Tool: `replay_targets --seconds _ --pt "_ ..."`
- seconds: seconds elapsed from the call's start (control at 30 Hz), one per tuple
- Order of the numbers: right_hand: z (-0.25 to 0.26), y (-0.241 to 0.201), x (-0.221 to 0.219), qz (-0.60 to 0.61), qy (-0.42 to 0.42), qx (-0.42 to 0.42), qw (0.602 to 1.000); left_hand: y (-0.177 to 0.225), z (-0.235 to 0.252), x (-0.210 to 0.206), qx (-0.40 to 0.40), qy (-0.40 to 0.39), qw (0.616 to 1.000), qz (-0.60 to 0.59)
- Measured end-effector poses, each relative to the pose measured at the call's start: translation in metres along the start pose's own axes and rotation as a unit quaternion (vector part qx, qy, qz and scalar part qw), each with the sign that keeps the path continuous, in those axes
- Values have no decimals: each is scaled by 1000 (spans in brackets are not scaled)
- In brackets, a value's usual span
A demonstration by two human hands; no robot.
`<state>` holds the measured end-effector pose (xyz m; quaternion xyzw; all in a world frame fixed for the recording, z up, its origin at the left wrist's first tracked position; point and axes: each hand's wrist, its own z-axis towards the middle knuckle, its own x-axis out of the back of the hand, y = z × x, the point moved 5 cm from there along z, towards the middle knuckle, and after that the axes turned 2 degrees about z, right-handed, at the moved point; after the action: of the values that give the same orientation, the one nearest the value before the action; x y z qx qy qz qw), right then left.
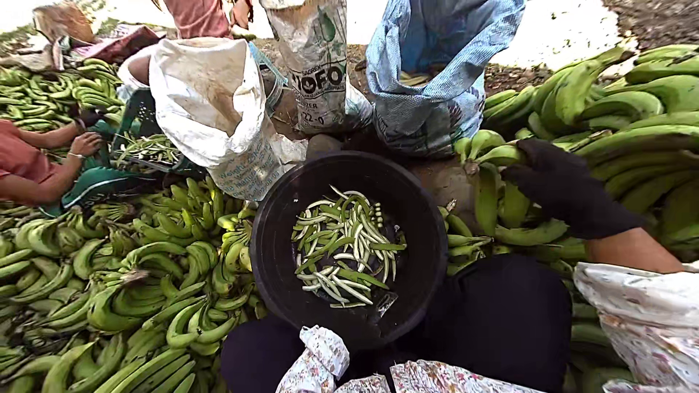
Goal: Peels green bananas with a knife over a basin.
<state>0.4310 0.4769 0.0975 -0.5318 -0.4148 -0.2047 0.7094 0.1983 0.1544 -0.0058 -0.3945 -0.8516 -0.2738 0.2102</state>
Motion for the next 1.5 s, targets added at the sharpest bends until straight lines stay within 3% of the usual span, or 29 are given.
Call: replay_targets --seconds 0.07,0.17,0.27,0.37,0.47,0.53,0.6,0.77,0.97,1.0,1.1,1.23,1.3,1.4,1.5 --pt "-8 -34 15 61 -9 49 997 -1 -8 1 -77 -55 994 45" --pt "-23 -85 2 212 -83 93 969 -8 -12 5 -82 -9 996 36" --pt "-26 -116 -58 365 -209 62 905 -21 -1 4 29 35 992 -118" --pt "-21 -117 -149 414 -302 -2 859 -83 53 -18 86 188 937 -281" --pt "-23 -106 -237 387 -353 -46 851 -119 62 -3 62 305 832 -460" --pt "-18 -85 -276 247 -362 -68 897 -122 55 9 53 348 763 -542" --pt "-11 -64 -300 64 -357 -96 927 -130 64 9 28 369 728 -578" --pt "-20 -81 -301 -8 -365 -134 921 -115 58 47 -4 268 699 -663" --pt "-14 -88 -320 24 -361 -251 898 -125 68 106 -21 228 805 -548" --pt "-11 -89 -326 8 -374 -258 891 -130 73 104 -31 222 802 -554" --pt "-12 -89 -349 -41 -451 -232 861 -143 90 87 -50 230 740 -630" --pt "-36 -82 -364 235 -327 -411 818 -137 94 82 -23 234 723 -649" --pt "-48 -85 -366 321 -295 -438 786 -131 93 81 -16 222 721 -656" --pt "-56 -105 -362 338 -323 -387 794 -133 92 87 -41 265 709 -652" --pt "-54 -139 -335 292 -374 -230 850 -140 74 97 -64 355 668 -651"
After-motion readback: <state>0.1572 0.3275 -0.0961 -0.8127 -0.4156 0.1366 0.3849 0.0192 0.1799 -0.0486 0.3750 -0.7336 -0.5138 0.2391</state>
